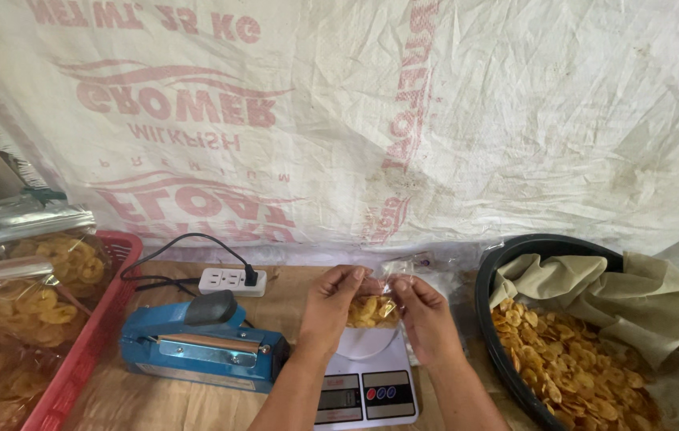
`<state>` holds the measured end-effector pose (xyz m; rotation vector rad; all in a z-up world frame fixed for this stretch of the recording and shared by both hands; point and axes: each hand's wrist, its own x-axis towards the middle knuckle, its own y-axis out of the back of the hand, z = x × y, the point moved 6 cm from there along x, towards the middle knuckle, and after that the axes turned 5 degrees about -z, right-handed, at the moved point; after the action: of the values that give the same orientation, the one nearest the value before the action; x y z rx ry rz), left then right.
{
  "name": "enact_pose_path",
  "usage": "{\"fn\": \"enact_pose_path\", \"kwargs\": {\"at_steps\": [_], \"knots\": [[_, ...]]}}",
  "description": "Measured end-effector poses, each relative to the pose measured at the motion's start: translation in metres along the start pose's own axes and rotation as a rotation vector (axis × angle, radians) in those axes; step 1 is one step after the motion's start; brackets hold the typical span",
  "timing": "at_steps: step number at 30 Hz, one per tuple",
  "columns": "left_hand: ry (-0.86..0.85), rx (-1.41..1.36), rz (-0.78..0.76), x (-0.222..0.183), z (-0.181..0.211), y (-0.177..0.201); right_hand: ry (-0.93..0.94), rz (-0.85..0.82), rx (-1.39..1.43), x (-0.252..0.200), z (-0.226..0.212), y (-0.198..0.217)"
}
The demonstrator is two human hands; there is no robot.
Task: The person weighs dry fruit pieces on a digital scale, places them into a small plastic bag, and then seals the bag using a heat sealer.
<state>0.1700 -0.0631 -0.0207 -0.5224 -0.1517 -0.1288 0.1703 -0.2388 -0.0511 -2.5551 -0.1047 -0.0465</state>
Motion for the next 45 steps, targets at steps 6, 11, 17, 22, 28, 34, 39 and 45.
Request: {"fn": "enact_pose_path", "kwargs": {"at_steps": [6, 11, 17, 22, 28, 34, 39, 45], "knots": [[0.142, -0.099, 0.058, -0.003, 0.015, 0.0, 0.119, 0.038, 0.031, -0.006, -0.022, -0.001], [0.27, 0.123, -0.012, -0.002, -0.003, 0.0, 0.117, 0.049, 0.038, -0.007, -0.029, -0.006], [0.154, -0.013, -0.022, 0.007, -0.033, 0.013, 0.126, 0.021, 0.026, -0.005, -0.021, -0.001], [0.121, 0.021, -0.116, 0.002, -0.019, 0.0, 0.072, 0.053, 0.019, -0.004, -0.014, 0.003], [0.214, -0.103, -0.024, -0.006, 0.006, -0.006, 0.075, -0.011, 0.074, -0.002, -0.007, 0.007], [0.119, -0.014, -0.044, -0.003, 0.003, -0.007, 0.022, -0.018, 0.051, -0.003, -0.01, 0.005], [0.132, -0.121, 0.025, 0.002, -0.006, 0.006, -0.015, 0.01, 0.038, -0.011, -0.024, -0.012], [0.138, -0.045, 0.05, 0.002, -0.005, 0.011, 0.057, -0.043, -0.251, -0.012, -0.026, -0.018]]}}
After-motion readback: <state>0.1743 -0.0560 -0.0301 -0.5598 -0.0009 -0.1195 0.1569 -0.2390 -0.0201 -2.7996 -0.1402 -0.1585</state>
